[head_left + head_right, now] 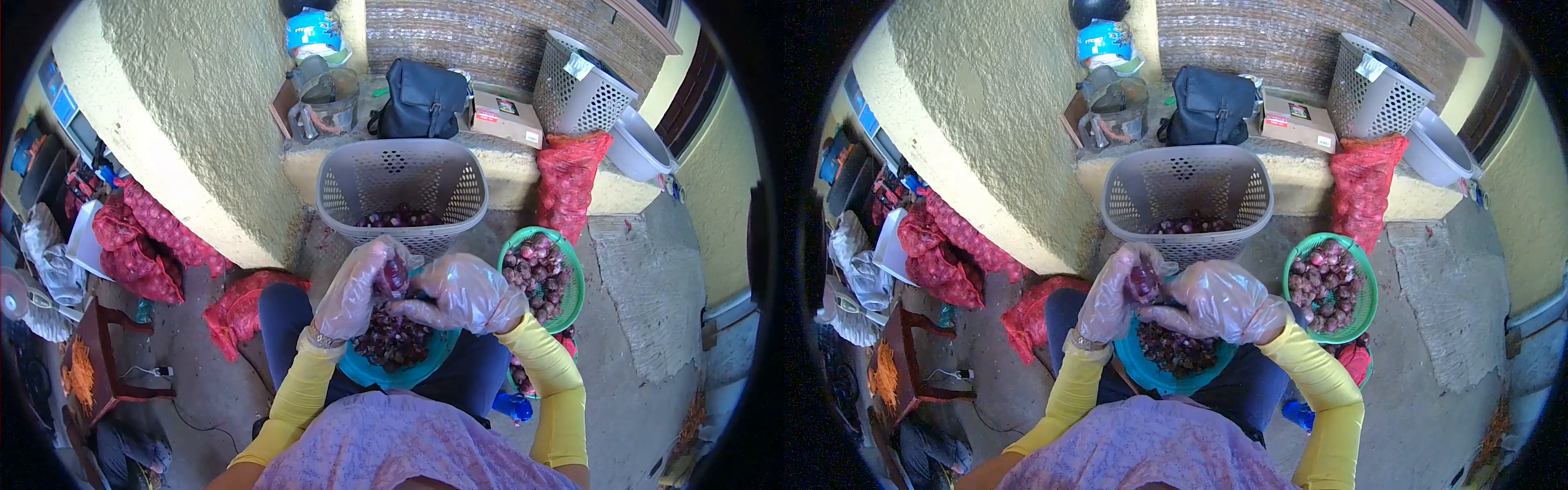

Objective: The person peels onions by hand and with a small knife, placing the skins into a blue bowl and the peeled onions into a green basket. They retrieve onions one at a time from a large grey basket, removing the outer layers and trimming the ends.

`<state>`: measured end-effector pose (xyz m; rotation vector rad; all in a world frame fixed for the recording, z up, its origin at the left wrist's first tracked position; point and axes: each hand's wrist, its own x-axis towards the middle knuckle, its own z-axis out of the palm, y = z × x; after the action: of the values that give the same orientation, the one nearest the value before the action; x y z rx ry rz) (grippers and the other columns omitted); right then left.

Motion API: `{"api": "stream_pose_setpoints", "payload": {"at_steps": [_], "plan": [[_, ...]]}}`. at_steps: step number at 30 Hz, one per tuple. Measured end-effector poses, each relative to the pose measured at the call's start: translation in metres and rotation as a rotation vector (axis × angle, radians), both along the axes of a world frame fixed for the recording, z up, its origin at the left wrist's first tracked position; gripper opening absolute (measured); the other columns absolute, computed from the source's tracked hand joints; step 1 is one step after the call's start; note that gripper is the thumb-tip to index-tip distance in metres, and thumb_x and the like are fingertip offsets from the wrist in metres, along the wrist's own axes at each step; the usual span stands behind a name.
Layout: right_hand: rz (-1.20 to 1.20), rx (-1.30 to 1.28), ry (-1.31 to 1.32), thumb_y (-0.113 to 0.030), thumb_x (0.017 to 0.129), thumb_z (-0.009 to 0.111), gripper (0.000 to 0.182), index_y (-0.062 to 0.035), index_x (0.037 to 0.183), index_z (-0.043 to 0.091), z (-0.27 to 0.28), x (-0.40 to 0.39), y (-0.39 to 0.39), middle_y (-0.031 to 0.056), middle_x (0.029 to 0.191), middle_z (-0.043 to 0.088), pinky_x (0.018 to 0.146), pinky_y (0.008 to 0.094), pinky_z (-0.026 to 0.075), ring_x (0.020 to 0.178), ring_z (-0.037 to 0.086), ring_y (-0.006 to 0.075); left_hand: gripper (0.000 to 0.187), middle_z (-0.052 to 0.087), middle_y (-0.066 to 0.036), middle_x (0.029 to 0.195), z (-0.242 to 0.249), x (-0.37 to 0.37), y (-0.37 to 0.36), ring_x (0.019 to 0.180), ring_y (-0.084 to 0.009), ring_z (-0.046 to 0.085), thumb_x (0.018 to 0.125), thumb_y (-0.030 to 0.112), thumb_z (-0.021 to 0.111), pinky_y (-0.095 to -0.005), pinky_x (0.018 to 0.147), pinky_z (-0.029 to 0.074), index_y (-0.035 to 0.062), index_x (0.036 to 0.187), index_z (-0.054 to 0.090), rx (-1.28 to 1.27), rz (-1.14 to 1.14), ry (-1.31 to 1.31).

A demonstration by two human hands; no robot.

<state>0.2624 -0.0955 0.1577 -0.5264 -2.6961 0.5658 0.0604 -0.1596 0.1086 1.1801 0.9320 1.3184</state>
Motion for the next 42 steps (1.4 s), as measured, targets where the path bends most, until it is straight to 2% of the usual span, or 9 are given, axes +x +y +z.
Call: {"api": "stream_pose_setpoints", "payload": {"at_steps": [12,16,18,24,27,31,32,33,42], "plan": [[-0.019,-0.024,0.187,-0.056,0.09,0.074,0.057,-0.0054,0.118,0.072,0.01,0.002,0.005,0.022,0.086,0.073,0.072,0.0498,0.056,0.081,0.07,0.0428,0.05,0.059,-0.002,0.1,0.005,0.012,-0.001,0.091,-0.0099,0.055,0.112,0.051,0.039,-0.0264,0.082,0.047,0.0053,0.112,0.06,-0.185,-0.018,-0.33],[-0.024,-0.015,0.096,-0.056,0.09,0.074,0.066,-0.0057,0.131,0.066,0.007,0.002,0.006,0.0221,0.089,0.073,0.073,0.0493,0.056,0.083,0.071,0.0429,0.049,0.059,0.0,0.097,0.0,0.012,-0.001,0.087,-0.0091,0.053,0.112,0.05,0.04,-0.026,0.08,0.045,0.0051,0.112,0.061,-0.152,0.035,-0.265],[-0.047,-0.008,0.074,-0.056,0.09,0.074,0.067,-0.0056,0.133,0.065,0.01,0.003,0.004,0.022,0.089,0.074,0.074,0.0491,0.056,0.083,0.071,0.0429,0.053,0.064,-0.007,0.111,-0.006,0.005,0.0,0.102,-0.0161,0.062,0.111,0.054,0.042,-0.0322,0.096,0.05,0.0046,0.12,0.059,-0.115,0.001,-0.156],[-0.035,0.083,0.146,-0.055,0.092,0.072,0.068,-0.0058,0.137,0.062,0.016,0.001,0.0,0.0213,0.089,0.074,0.073,0.0482,0.057,0.083,0.072,0.0421,0.05,0.062,-0.005,0.104,0.002,0.006,-0.006,0.091,-0.0121,0.057,0.113,0.045,0.043,-0.0284,0.085,0.048,0.0009,0.127,0.061,-0.028,0.088,0.01],[-0.087,0.17,0.156,-0.052,0.093,0.072,0.059,-0.005,0.129,0.067,0.012,0.0,0.0,0.0201,0.085,0.073,0.071,0.0479,0.057,0.08,0.071,0.0411,0.048,0.056,0.0,0.088,0.016,0.008,-0.01,0.079,-0.009,0.046,0.114,0.043,0.038,-0.026,0.072,0.041,0.004,0.102,0.062,0.165,0.175,0.263],[-0.091,0.159,0.093,-0.051,0.093,0.072,0.045,-0.0056,0.094,0.074,0.012,0.0,-0.001,0.0175,0.077,0.072,0.065,0.0488,0.056,0.07,0.07,0.0395,0.047,0.055,0.0,0.089,0.003,0.008,-0.004,0.079,-0.0098,0.046,0.114,0.044,0.039,-0.0262,0.074,0.041,0.0053,0.098,0.061,0.003,0.144,0.066],[-0.093,0.155,0.08,-0.051,0.093,0.072,0.046,-0.0061,0.082,0.073,0.011,0.0,-0.002,0.0167,0.073,0.071,0.063,0.0491,0.056,0.067,0.07,0.0388,0.046,0.06,-0.002,0.095,-0.004,0.006,0.0,0.084,-0.0109,0.052,0.113,0.047,0.041,-0.0265,0.074,0.046,0.0059,0.113,0.061,-0.025,0.123,-0.01],[-0.093,0.156,0.08,-0.051,0.093,0.072,0.046,-0.0061,0.082,0.073,0.009,0.0,-0.003,0.0167,0.073,0.071,0.063,0.0491,0.056,0.067,0.07,0.0388,0.05,0.064,-0.004,0.101,-0.007,0.005,0.001,0.088,-0.012,0.059,0.112,0.05,0.043,-0.0269,0.075,0.051,0.0065,0.127,0.061,-0.053,0.101,-0.086],[-0.07,0.173,0.055,-0.053,0.09,0.075,0.05,-0.0066,0.075,0.068,0.006,0.006,0.0,0.0171,0.069,0.067,0.06,0.048,0.054,0.065,0.068,0.0388,0.057,0.064,-0.004,0.106,-0.004,-0.007,0.003,0.094,-0.0151,0.063,0.107,0.063,0.044,-0.0308,0.079,0.055,0.0101,0.121,0.058,-0.158,-0.039,-0.354]]}}
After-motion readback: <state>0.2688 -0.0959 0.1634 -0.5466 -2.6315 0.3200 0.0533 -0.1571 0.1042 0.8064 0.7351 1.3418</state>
